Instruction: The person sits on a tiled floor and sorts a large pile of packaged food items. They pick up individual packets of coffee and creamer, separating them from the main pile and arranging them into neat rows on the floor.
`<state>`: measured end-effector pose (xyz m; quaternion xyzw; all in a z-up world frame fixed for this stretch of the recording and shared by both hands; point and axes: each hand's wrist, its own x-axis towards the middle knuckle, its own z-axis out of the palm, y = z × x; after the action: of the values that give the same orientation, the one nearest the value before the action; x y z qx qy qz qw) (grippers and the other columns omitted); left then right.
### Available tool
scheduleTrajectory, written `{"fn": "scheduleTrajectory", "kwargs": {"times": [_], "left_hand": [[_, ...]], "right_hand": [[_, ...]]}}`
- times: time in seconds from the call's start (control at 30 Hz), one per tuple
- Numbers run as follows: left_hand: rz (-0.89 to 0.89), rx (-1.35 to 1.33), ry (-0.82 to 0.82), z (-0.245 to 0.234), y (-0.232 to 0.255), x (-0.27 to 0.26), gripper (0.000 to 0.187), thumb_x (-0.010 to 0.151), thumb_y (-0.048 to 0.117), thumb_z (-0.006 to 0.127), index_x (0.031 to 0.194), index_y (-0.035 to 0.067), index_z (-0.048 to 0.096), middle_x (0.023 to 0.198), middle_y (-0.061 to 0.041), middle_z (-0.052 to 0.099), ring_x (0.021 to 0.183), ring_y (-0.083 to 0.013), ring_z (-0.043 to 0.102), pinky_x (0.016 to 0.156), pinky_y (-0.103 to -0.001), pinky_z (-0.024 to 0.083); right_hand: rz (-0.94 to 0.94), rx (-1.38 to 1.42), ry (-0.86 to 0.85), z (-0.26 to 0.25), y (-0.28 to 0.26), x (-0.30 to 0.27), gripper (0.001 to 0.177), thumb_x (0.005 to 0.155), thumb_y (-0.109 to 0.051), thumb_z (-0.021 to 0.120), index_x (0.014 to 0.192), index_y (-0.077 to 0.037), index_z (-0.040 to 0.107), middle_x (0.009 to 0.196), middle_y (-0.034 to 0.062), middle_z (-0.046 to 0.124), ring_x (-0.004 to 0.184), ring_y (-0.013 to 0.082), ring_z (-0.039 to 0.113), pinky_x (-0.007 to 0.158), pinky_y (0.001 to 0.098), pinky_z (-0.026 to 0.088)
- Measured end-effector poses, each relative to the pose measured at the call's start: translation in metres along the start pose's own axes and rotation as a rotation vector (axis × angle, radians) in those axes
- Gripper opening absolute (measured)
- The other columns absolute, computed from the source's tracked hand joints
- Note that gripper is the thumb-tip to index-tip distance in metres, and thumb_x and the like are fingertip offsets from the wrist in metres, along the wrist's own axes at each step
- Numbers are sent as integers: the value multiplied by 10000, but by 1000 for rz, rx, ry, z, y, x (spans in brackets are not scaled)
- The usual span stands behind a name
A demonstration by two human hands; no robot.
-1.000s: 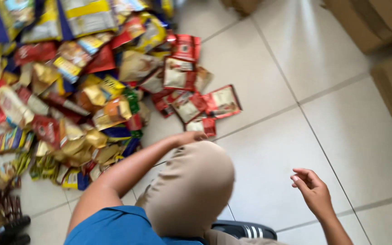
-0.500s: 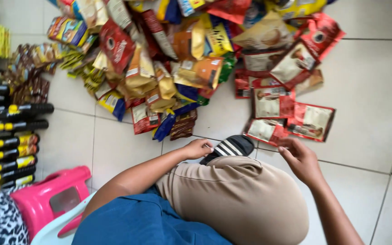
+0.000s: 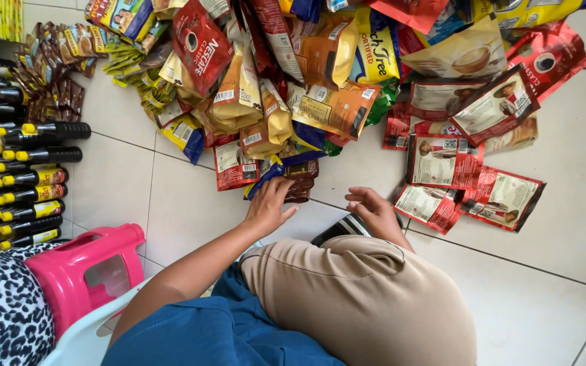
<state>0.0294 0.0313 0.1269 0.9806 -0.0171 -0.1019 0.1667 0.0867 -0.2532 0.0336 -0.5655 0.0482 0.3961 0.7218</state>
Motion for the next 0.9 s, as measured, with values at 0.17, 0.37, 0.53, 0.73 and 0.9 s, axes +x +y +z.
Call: {"fn": "scheduleTrajectory", "kwargs": {"times": [0.17,0.37,0.53,0.73,0.9], "left_hand": [[61,-51,-15,5,16,13,618,803,282,825,1318,57,569,1281,-146,584,1126,-353,600,896,-464,494],[77,-353,13,19,52,56,537,908,282,785,1339,53,563,1289,-145,608,1172,-320,615,988,-417,511],[-163,-649,36,49,84,108,577,875,264,779,1360,45,556,1303,-157,620,1182,-296,632,945,-393,523],[97,-729,-41,89,142,181,595,915,264,757,1421,43,533,1368,-175,645,1254,-298,644,1065,-391,510],[98,-915,5,137,179,246,641,919,259,763,1437,4,486,1392,-216,614,1290,-318,610,1056,-404,490]], "right_hand": [[2,21,19,-5,23,6,421,961,-35,618,1378,-27,562,1273,124,701,1092,173,680,968,311,534],[-138,83,151,-18,-9,18,587,958,-26,608,1511,-62,414,1458,148,582,1151,213,673,939,322,538],[-301,107,268,-43,-48,32,647,957,2,630,1540,-70,359,1501,153,521,1217,207,640,988,326,533],[-619,-173,735,-108,-62,44,591,1035,56,694,1571,-51,470,1480,175,582,1327,222,613,1179,354,524],[-433,-864,993,-136,-99,47,1107,768,-123,925,1624,-12,233,1649,267,210,1473,480,325,1200,513,324]]}}
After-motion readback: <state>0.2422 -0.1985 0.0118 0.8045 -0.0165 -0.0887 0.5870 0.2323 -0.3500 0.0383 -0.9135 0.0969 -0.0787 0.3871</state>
